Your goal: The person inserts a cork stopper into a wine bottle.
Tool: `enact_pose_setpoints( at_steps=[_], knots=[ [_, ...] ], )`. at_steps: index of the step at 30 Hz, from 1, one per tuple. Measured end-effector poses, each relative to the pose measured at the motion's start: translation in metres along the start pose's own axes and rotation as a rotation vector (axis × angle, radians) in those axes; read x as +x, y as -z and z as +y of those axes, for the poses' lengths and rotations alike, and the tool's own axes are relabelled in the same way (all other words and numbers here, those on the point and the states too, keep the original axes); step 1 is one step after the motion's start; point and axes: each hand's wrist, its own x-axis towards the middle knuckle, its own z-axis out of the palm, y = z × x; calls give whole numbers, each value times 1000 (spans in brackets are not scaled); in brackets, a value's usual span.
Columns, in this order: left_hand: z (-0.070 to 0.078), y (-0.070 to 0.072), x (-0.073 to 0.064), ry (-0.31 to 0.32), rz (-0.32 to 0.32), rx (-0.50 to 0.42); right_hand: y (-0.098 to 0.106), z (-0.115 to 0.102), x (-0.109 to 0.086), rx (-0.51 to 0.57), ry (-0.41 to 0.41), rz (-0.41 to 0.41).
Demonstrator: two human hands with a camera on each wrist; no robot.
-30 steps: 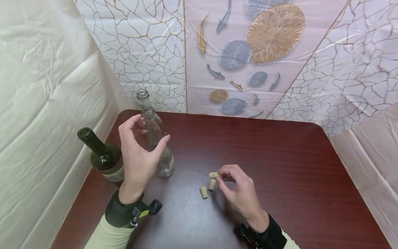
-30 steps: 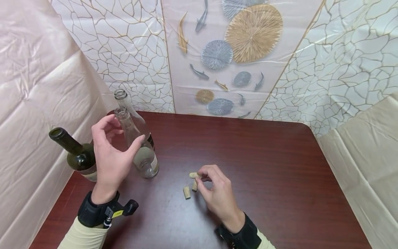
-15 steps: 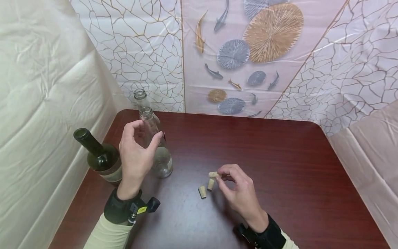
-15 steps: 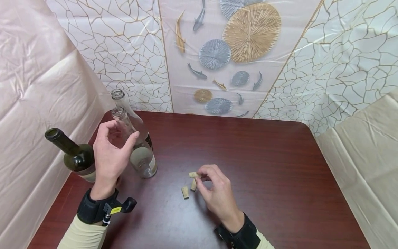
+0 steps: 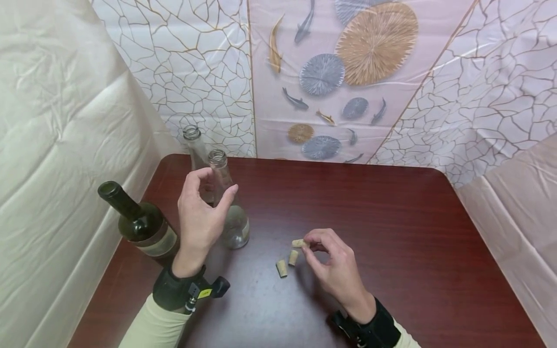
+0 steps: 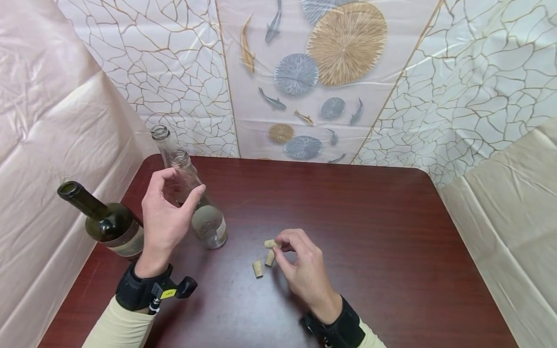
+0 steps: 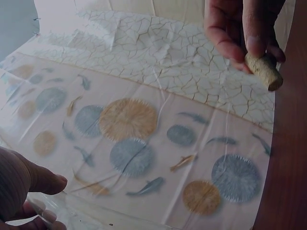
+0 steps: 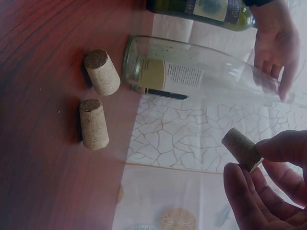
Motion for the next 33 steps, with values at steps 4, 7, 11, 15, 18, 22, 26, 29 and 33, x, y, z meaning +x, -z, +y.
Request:
enact_pose_setpoints(
  at_steps=[4, 7, 11, 15, 18, 22, 26, 29, 33],
  knots=[
    [5, -11, -2, -15, -27, -22, 1, 0, -1, -5, -4, -5],
    [8, -20, -3, -23, -45, -31, 2, 0, -2, -6, -10, -5],
    [13, -31, -4, -50, -63, -50, 3, 0, -3, -14, -19, -1],
    [16, -41, -4, -77, -82, -76, 5, -1, -4, -25, -25, -3],
    [17, -47, -5, -86, -99, -95, 7, -2, -3, -37, -21, -7],
    [16, -52, -6, -94, -104, -117, 8, 0, 1, -59, 3, -18],
    [15, -54, -6, -99, -96, -119, 8, 10, 6, -83, 30, -55],
    [15, -53, -5, -101, -93, -108, 6, 18, 13, -95, 57, -94],
    [14, -52, -6, -107, -104, -87, 5, 19, 28, -98, 93, -141]
  ],
)
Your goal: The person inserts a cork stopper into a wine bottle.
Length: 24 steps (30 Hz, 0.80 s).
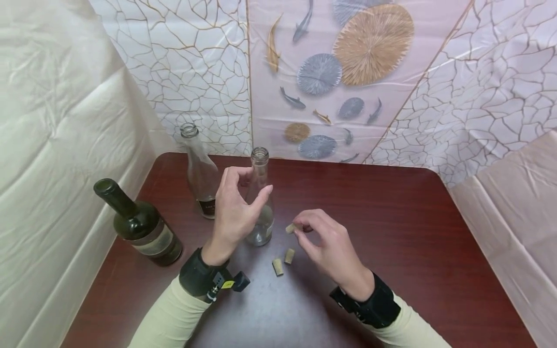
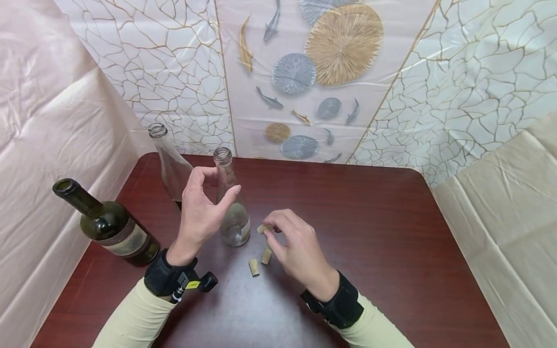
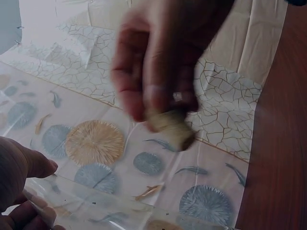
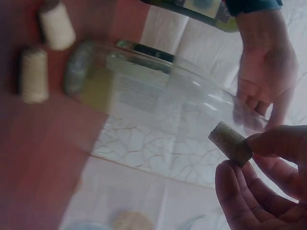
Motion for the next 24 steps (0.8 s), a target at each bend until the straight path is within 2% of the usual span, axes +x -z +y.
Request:
enact_pose_setpoints(
  at_steps=[5, 11, 19, 24],
  knots=[
    [-1, 0, 0, -19, -17, 12, 5, -6, 28, -8, 35, -29],
    [-5, -1, 0, -42, -8, 8, 12, -15, 61, -27, 95, -16],
    [-3, -1, -1, -24, -33, 38, 25, -20, 97, -22, 150, 0],
    [-4, -1, 0, -25, -25, 43, 34, -25, 121, -26, 186, 12]
  ],
)
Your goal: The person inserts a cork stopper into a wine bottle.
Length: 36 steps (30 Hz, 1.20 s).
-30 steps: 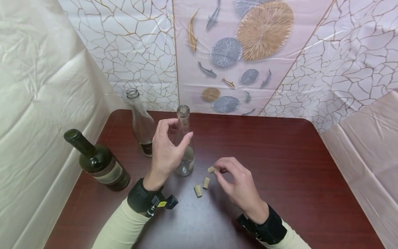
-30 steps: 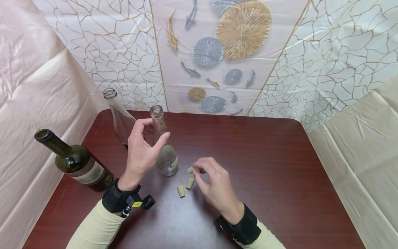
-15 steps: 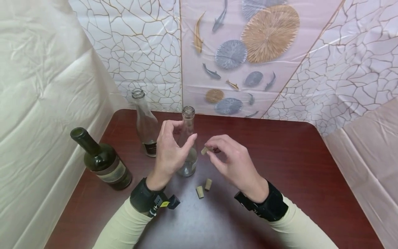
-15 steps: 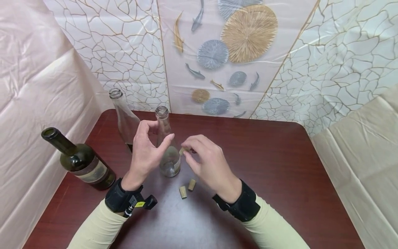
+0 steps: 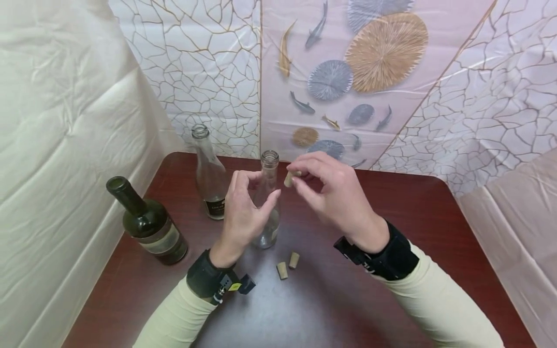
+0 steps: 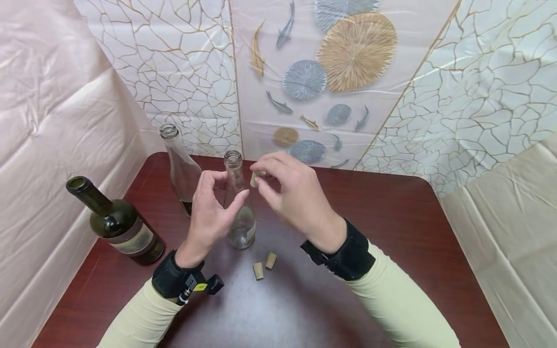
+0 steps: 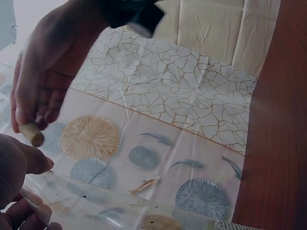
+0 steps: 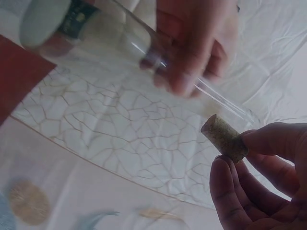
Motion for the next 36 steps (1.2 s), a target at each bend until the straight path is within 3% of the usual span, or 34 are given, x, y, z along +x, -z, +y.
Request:
enact_pose_setpoints(
  at_steps=[9, 18, 30, 36],
  knots=[
    [0, 0, -1, -1, 6, -8, 8, -7, 30, -8, 37, -56],
    [0, 1, 1, 10, -5, 3, 17, -12, 52, -16, 59, -56],
    [-1, 2, -1, 12, -6, 15, 14, -22, 67, 39, 53, -34],
    [-3, 2, -1, 4, -12, 30, 7, -23, 70, 8, 75, -46]
  ],
)
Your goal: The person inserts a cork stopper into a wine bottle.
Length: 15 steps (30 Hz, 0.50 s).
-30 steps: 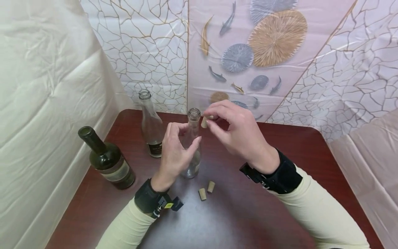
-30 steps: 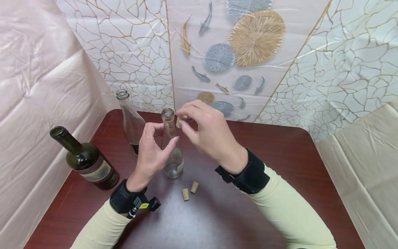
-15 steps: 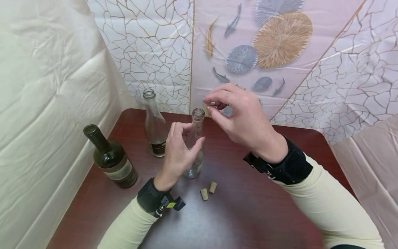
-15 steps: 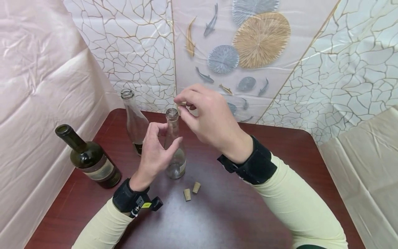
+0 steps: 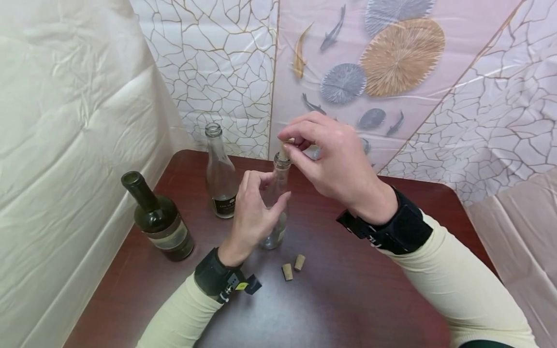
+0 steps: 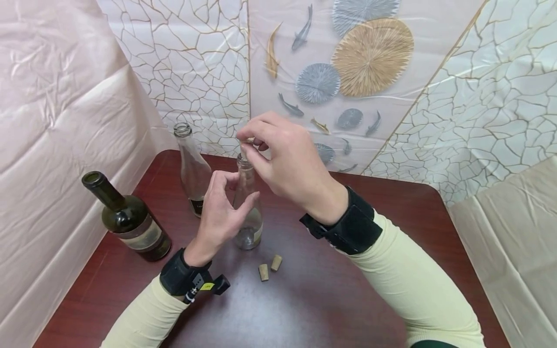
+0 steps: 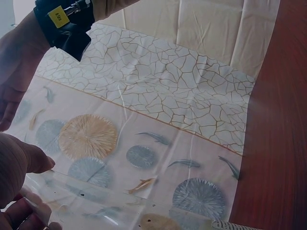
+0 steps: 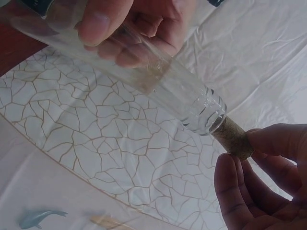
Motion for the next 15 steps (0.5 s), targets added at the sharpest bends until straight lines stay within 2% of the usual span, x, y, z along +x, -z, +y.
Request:
enact_pose_setpoints(
  at_steps=[15],
  knots=[
    [-1, 0, 0, -10, -4, -1, -6, 3, -5, -32, 17, -28]
  ],
)
